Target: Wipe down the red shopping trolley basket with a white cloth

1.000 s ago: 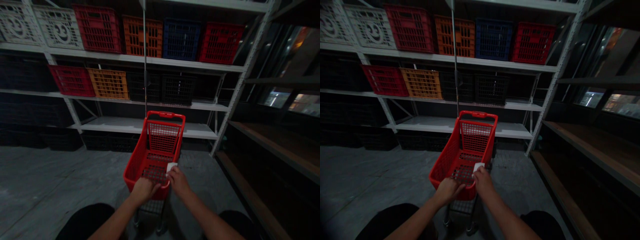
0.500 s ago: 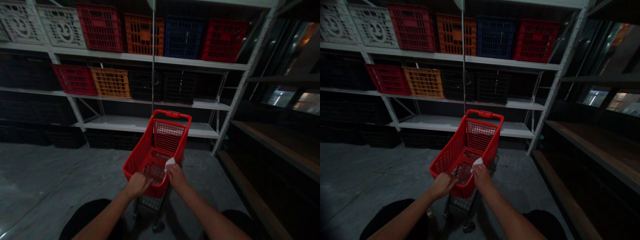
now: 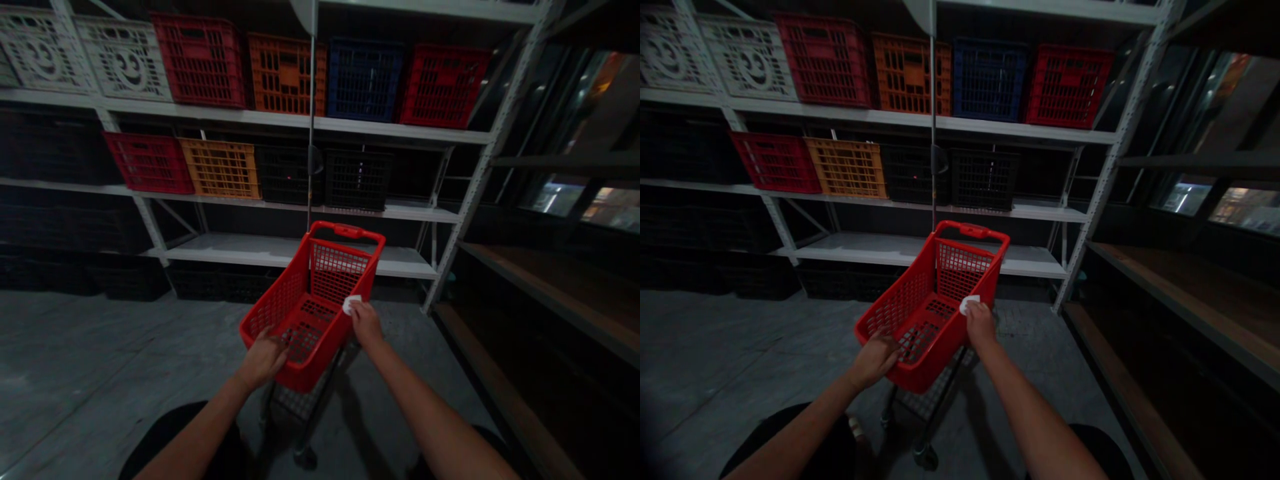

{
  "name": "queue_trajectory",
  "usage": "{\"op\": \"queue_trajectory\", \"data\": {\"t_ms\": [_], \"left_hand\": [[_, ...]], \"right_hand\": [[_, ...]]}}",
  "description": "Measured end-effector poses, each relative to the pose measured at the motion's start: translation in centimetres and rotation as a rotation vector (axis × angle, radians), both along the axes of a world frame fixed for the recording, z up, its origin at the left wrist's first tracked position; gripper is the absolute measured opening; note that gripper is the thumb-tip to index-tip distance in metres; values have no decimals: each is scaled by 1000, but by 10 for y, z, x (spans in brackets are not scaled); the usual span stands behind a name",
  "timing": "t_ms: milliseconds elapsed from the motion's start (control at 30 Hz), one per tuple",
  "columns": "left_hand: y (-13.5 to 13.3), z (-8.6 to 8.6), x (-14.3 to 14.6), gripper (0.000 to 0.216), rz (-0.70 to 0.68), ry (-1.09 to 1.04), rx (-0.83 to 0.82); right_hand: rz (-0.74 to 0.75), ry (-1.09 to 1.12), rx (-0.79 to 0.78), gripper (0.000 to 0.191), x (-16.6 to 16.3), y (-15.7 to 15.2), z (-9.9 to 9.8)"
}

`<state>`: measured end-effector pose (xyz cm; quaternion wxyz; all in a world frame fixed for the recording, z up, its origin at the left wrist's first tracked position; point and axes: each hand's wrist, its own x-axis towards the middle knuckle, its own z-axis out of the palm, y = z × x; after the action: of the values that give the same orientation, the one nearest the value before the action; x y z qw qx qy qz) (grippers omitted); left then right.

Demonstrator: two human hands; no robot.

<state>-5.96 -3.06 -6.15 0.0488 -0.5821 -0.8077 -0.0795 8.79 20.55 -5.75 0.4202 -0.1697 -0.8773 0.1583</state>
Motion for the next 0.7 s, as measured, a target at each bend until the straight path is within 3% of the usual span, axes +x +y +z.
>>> {"op": "queue_trajectory", "data": {"t_ms": [133,267,367,467,633,700], "left_hand": [[27,10,27,46,221,-73,45],[61,7,58,47,441,-125,-11],[70,-2,64,45,448,-88,-13],[67,-8,60,44,441,-76,-8],[59,-9,62,46,432,-67,-18],[58,-9,66,48,443,-71,-30]], "right_hand": [[-48,121,44,24,-7,7,8],[90,-117,143,25,-22,-24,-11],[213,-189,171,27,-30,-48,-27],[285,-197,199,26,-29,-48,-28],[134,-169,158,31,-24,-8,-13],[101,-158,138,31,-22,-8,-12]]}}
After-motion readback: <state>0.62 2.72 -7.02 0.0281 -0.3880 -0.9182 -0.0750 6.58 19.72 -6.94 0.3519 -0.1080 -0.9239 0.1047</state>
